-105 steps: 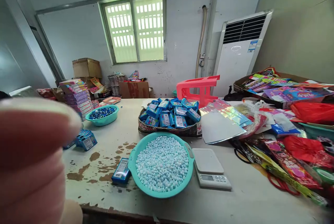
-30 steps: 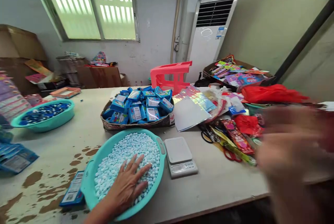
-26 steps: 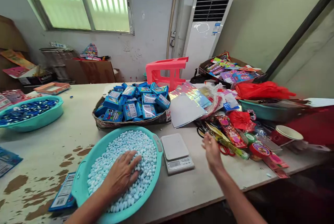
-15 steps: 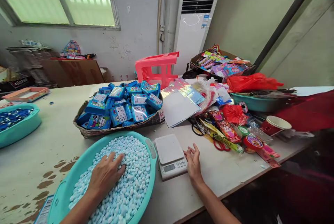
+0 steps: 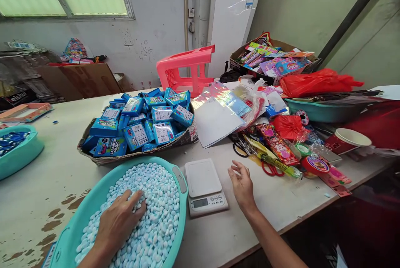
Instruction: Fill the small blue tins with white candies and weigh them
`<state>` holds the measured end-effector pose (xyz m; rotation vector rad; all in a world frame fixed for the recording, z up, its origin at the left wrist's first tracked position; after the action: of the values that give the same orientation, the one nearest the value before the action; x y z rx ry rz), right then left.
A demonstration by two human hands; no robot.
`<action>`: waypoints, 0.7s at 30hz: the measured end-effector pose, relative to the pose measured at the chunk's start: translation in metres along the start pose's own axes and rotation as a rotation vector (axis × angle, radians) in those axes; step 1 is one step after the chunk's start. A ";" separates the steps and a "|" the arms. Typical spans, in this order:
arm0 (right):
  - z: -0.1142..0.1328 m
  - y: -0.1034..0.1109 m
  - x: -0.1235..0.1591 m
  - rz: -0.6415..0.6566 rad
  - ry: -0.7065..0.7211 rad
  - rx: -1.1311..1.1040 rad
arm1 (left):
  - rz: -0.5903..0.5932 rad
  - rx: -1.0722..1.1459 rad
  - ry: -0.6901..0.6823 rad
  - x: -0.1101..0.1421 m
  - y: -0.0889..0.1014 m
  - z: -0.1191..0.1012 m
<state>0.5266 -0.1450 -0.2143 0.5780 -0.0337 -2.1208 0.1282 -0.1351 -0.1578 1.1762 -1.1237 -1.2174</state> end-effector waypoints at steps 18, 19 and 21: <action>0.189 -0.195 -0.152 0.322 0.587 0.223 | 0.016 0.241 0.106 0.000 -0.004 0.018; 0.186 -0.206 -0.161 0.334 0.553 0.231 | 0.023 0.245 0.106 0.000 -0.004 0.018; 0.183 -0.219 -0.175 0.349 0.498 0.224 | 0.023 0.256 0.097 0.001 -0.003 0.018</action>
<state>0.3646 0.0864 -0.0353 1.1336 -0.0859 -1.6010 0.1096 -0.1369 -0.1599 1.3958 -1.2414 -1.0084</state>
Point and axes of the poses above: each hand's wrist, its own x-axis away from the middle knuckle, its own y-axis out of the back of the hand, z = x × y, the point moved 10 cm from there along -x, towards the middle knuckle, and after that the axes turned 11 degrees about y, right-handed, at the moved point
